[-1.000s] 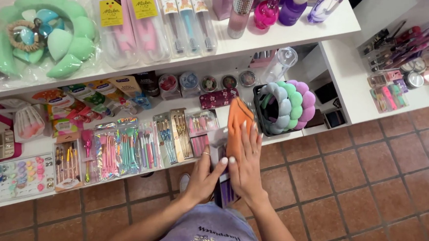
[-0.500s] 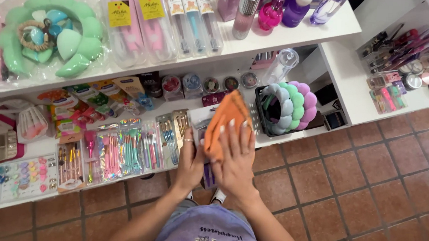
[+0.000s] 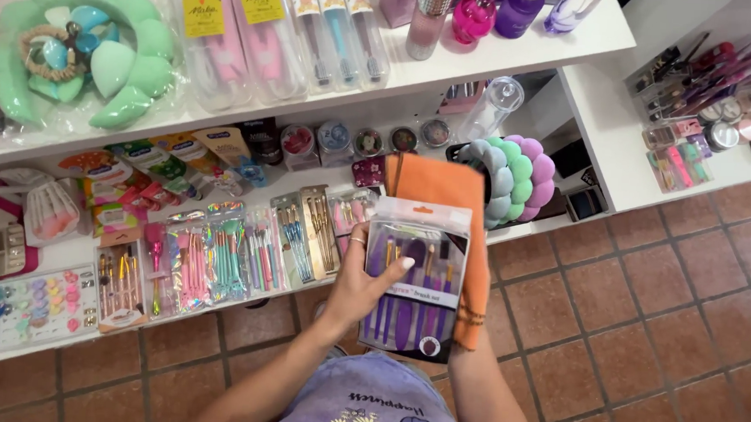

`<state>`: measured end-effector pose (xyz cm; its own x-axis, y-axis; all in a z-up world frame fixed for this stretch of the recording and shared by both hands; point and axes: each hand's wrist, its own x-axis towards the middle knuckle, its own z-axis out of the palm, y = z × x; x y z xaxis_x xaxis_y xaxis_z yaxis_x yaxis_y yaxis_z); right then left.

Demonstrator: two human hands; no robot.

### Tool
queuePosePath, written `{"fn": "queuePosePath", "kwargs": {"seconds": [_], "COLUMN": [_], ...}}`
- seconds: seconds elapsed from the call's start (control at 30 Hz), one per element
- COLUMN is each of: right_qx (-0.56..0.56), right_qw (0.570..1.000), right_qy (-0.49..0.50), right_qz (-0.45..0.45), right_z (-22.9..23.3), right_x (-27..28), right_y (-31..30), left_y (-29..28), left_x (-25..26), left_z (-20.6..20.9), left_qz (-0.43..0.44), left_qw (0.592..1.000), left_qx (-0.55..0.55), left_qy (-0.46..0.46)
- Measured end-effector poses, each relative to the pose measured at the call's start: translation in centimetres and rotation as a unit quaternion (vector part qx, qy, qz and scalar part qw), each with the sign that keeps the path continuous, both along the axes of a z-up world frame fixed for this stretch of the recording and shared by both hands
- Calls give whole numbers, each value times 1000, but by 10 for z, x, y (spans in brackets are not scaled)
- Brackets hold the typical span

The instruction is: Organizing and inspecting beauty products on a retail shelf

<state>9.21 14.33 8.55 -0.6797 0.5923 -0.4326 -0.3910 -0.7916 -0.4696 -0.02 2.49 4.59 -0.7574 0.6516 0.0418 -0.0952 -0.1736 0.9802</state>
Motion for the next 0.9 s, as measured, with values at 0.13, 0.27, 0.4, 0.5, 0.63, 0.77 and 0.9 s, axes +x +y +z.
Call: {"fn": "queuePosePath", "kwargs": {"seconds": [0.13, 0.27, 0.4, 0.5, 0.63, 0.77, 0.9], "right_qx": [64, 159, 248, 345, 387, 411, 441], "right_qw": [996, 978, 946, 921, 909, 899, 882], "right_qy": [3, 18, 28, -3, -40, -31, -41], "right_qz": [54, 131, 207, 181, 147, 151, 158], "right_z": [-32, -64, -91, -82, -89, -91, -96], "right_x": [24, 55, 78, 82, 93, 99, 103], "right_y": [-11, -10, 5, 9, 10, 12, 13], "left_y": [3, -8, -12, -21, -28, -30, -37], "left_x": [2, -11, -6, -4, -4, -11, -14], "left_z": [5, 14, 22, 12, 12, 36, 60], "left_qz": [23, 56, 65, 33, 32, 29, 10], "left_qw": [1000, 997, 988, 981, 962, 919, 917], "left_qx": [1, 0, -38, -7, 41, 68, 37], "left_qy": [9, 59, 134, 189, 266, 387, 397]}}
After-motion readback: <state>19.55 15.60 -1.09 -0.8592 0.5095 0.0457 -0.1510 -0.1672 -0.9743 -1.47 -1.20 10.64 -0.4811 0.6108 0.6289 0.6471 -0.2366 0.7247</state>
